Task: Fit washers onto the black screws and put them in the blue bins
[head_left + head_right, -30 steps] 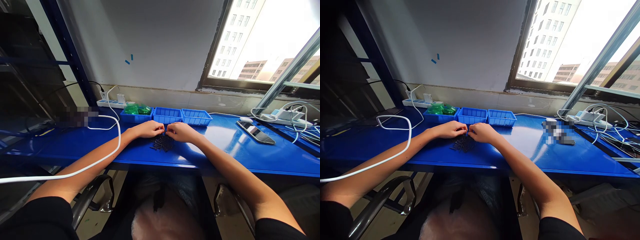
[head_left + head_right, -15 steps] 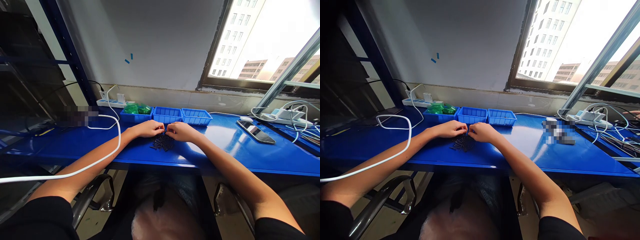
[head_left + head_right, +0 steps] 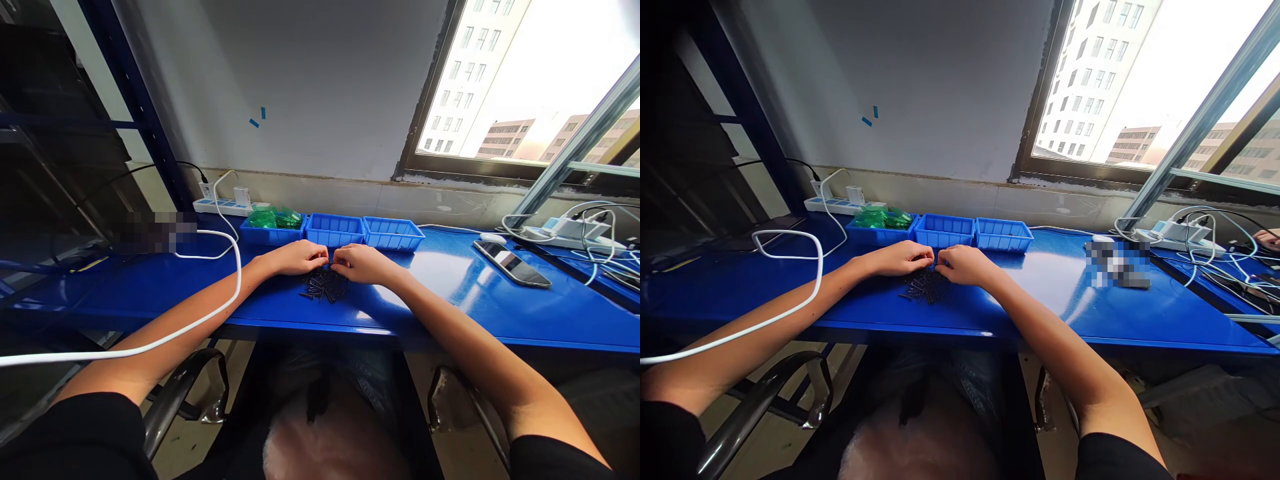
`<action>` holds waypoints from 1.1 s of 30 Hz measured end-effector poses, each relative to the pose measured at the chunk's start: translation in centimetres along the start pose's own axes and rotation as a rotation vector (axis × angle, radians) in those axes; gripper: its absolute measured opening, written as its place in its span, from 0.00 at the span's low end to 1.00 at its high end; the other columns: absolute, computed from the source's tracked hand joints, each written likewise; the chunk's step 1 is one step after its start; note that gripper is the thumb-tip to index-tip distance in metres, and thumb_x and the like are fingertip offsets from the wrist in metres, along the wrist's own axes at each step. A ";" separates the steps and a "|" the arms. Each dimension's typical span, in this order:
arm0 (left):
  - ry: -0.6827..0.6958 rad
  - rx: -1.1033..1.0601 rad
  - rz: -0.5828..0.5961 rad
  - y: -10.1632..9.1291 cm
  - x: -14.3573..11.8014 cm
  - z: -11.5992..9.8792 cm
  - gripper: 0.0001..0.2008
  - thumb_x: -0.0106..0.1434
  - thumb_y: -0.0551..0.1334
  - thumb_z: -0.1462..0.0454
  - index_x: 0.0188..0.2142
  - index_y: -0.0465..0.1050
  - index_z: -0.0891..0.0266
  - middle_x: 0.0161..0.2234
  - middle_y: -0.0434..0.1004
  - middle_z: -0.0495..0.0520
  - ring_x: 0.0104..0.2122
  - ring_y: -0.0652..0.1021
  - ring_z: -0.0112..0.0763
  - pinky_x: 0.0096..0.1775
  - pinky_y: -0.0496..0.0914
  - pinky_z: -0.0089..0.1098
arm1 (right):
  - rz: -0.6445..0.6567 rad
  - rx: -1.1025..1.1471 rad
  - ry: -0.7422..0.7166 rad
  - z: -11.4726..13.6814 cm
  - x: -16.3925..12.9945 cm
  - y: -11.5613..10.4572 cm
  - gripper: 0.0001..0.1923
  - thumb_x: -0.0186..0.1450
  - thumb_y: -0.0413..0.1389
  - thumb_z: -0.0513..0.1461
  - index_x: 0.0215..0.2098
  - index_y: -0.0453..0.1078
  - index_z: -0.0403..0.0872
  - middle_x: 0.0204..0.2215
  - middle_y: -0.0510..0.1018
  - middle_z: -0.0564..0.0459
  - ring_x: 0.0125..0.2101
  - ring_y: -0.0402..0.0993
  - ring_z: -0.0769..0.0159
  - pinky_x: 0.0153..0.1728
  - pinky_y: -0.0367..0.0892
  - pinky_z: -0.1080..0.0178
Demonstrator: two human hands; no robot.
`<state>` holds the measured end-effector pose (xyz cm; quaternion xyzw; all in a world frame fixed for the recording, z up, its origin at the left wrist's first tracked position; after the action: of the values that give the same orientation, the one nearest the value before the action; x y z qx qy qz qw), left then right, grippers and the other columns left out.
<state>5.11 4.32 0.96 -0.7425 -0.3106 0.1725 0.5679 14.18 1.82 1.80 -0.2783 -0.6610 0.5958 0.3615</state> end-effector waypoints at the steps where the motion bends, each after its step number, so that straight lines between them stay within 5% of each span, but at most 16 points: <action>1: 0.003 -0.004 -0.006 0.0 0.0 0.0 0.13 0.61 0.50 0.60 0.34 0.70 0.64 0.26 0.72 0.50 0.25 0.69 0.28 0.28 0.58 0.26 | -0.001 0.000 -0.002 0.0 0.0 0.0 0.10 0.65 0.50 0.42 0.35 0.71 0.46 0.32 0.77 0.52 0.33 0.70 0.68 0.27 0.52 0.67; 18: 0.035 -0.049 -0.082 -0.5 -0.2 -0.3 0.12 0.62 0.49 0.60 0.34 0.68 0.64 0.24 0.69 0.48 0.22 0.66 0.26 0.27 0.58 0.26 | -0.002 -0.024 0.024 0.1 -0.1 -0.1 0.09 0.65 0.50 0.41 0.35 0.71 0.45 0.32 0.77 0.52 0.33 0.71 0.67 0.28 0.53 0.67; 33: 0.008 -0.006 -0.023 -0.1 -0.1 -0.2 0.12 0.61 0.50 0.60 0.33 0.69 0.64 0.24 0.71 0.49 0.24 0.68 0.27 0.27 0.58 0.26 | 0.012 -0.059 -0.001 0.3 0.1 0.0 0.13 0.68 0.44 0.38 0.33 0.69 0.45 0.35 0.77 0.49 0.36 0.71 0.66 0.30 0.54 0.67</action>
<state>5.13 4.17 1.12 -0.7414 -0.3174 0.1622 0.5686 13.94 1.69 1.85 -0.2926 -0.6768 0.5783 0.3489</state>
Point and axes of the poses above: each hand's wrist, its own x-axis towards the middle knuckle, its own y-axis out of the palm, z = x × y, the point moved 7 cm from there along x, towards the middle knuckle
